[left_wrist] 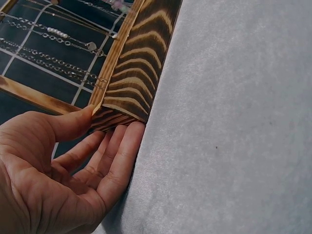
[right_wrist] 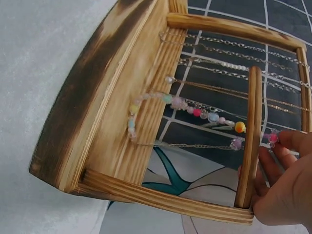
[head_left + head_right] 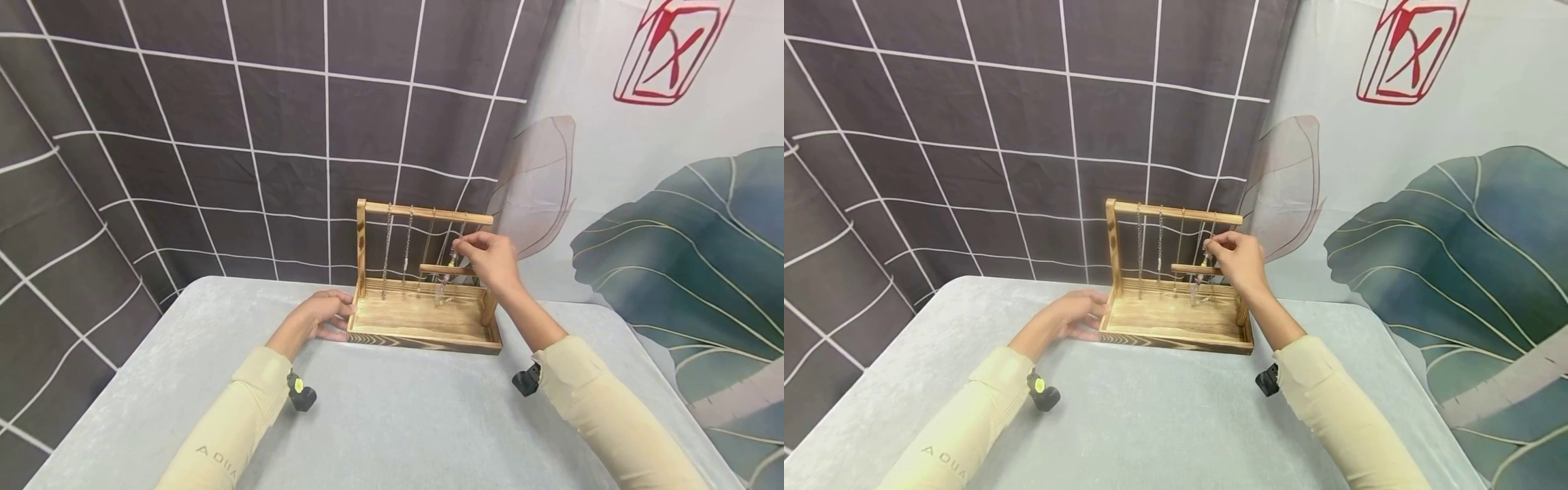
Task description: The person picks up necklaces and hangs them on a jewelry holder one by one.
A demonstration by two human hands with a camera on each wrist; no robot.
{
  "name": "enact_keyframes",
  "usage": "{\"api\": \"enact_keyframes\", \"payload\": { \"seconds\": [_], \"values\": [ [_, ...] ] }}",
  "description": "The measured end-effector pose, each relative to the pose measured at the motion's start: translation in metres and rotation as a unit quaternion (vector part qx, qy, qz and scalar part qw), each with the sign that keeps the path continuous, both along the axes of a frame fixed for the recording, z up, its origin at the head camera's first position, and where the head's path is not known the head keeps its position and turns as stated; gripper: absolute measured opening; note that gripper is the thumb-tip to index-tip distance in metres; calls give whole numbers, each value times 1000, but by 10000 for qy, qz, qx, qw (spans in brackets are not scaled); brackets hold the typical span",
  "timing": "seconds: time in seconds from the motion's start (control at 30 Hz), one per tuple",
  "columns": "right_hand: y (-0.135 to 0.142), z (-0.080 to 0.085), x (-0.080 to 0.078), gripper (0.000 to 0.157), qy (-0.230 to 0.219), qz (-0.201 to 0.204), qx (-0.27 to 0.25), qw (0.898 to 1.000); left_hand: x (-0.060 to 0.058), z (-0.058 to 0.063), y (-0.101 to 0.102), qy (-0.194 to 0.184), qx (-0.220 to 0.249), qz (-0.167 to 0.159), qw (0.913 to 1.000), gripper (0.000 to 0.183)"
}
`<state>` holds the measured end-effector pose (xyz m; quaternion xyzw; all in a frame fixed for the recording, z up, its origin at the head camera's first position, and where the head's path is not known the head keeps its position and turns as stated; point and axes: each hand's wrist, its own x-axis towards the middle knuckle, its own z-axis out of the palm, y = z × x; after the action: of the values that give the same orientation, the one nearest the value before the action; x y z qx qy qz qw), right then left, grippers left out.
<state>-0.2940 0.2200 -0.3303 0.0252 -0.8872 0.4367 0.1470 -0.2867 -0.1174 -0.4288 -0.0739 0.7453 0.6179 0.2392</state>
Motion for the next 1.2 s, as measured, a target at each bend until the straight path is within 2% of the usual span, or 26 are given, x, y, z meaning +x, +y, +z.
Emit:
{"api": "enact_keyframes", "payload": {
  "seconds": [0.23, 0.5, 0.87, 1.03, 1.2],
  "values": [
    [9, -2, 0, 27, 138, -270, 463, 9985, -2, -3, 2, 8, 78, -6, 10000, 42],
    [22, -3, 3, 28, -50, -472, 656, 9967, -5, -5, 1, 10, 134, 11, 9999, 42],
    [18, -8, 1, 27, -102, -264, 746, 9968, -5, -2, -2, -23, 55, -2, 10000, 42],
    [21, -11, 5, 26, 64, -259, 599, 9978, -5, 0, 0, 18, 19, -10, 10000, 41],
    [29, -12, 15, 26, 561, -548, 142, 9968, -4, 3, 3, 134, -71, -135, 9998, 43]
  ]
}}
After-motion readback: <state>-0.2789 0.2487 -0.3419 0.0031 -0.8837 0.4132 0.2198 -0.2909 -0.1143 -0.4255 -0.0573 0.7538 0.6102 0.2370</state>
